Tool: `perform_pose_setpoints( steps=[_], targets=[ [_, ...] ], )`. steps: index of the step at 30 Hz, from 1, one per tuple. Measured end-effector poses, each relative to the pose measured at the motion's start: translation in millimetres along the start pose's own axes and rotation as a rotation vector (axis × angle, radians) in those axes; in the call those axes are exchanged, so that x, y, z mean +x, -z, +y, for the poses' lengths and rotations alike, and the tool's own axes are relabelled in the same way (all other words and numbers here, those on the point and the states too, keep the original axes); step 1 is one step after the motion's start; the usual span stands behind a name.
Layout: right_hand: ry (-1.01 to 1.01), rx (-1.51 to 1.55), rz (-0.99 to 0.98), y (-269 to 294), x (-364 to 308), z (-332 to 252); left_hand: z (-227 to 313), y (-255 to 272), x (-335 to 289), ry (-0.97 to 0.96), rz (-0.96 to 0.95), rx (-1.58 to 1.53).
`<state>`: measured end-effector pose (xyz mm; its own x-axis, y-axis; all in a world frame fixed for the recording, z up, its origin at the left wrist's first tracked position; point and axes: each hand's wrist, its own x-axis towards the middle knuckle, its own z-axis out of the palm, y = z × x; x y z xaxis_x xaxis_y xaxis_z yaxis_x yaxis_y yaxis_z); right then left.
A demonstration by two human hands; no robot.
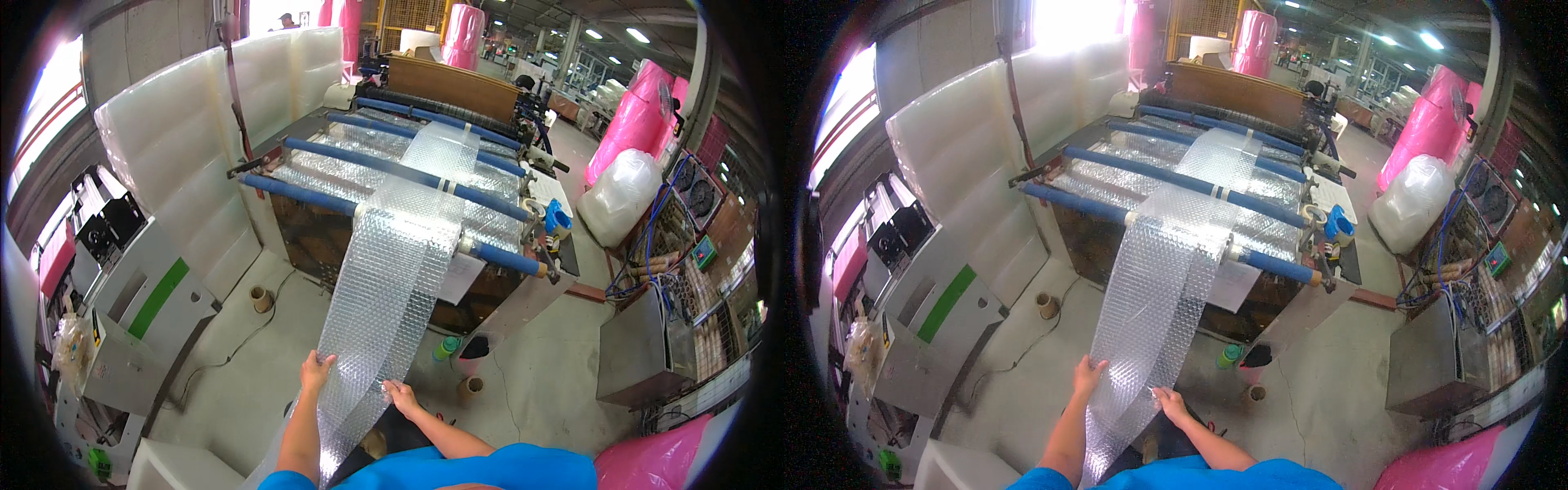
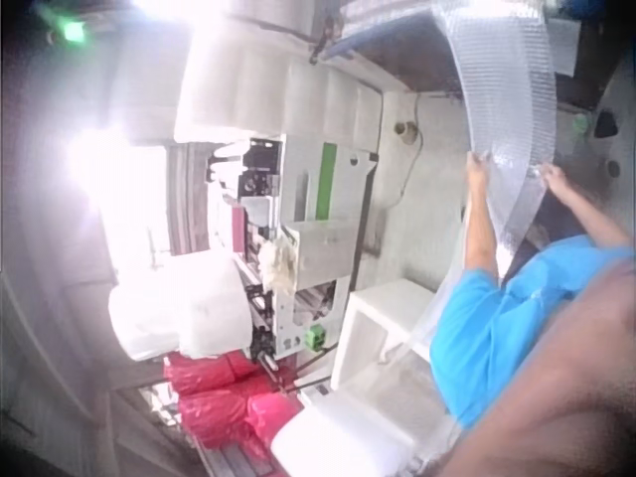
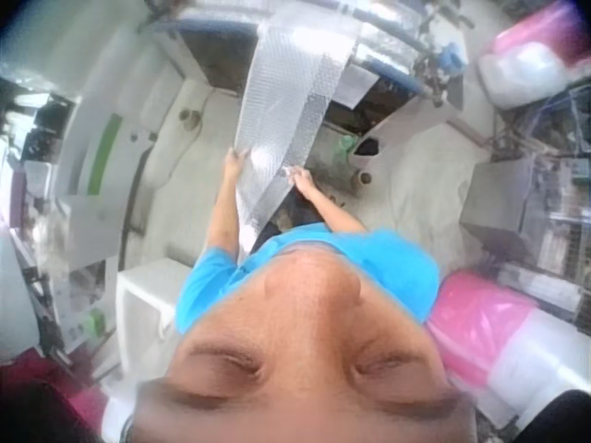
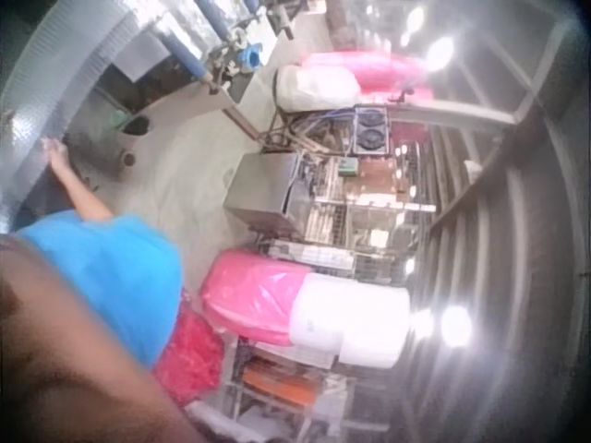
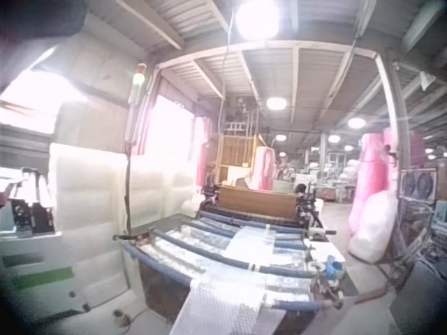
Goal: The person stands in a factory setting and handles a long sheet of bubble wrap. They pull the material from a roll and guide it through a series of rollers on a machine, smoothing it out with their hands as it moves.
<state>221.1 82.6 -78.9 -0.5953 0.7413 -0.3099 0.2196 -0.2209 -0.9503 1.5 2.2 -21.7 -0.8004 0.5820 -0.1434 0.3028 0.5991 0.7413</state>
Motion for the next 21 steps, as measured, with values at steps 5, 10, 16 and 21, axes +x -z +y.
perform_pose_setpoints(
  steps=[5,10,16,21],
  targets=[
    [0.074,-0.069,0.062,28,41,-39,34,-9,44,-0.077,-0.016,0.004],
    [0.159,-0.079,0.134,55,84,-74,64,-25,79,-0.14,0.032,0.089],
    [0.296,-0.048,0.257,74,126,-109,129,-14,108,-0.178,0.067,0.029],
    [0.447,-0.143,0.591,59,101,-178,171,12,102,-0.162,-0.014,0.016]
  ],
)
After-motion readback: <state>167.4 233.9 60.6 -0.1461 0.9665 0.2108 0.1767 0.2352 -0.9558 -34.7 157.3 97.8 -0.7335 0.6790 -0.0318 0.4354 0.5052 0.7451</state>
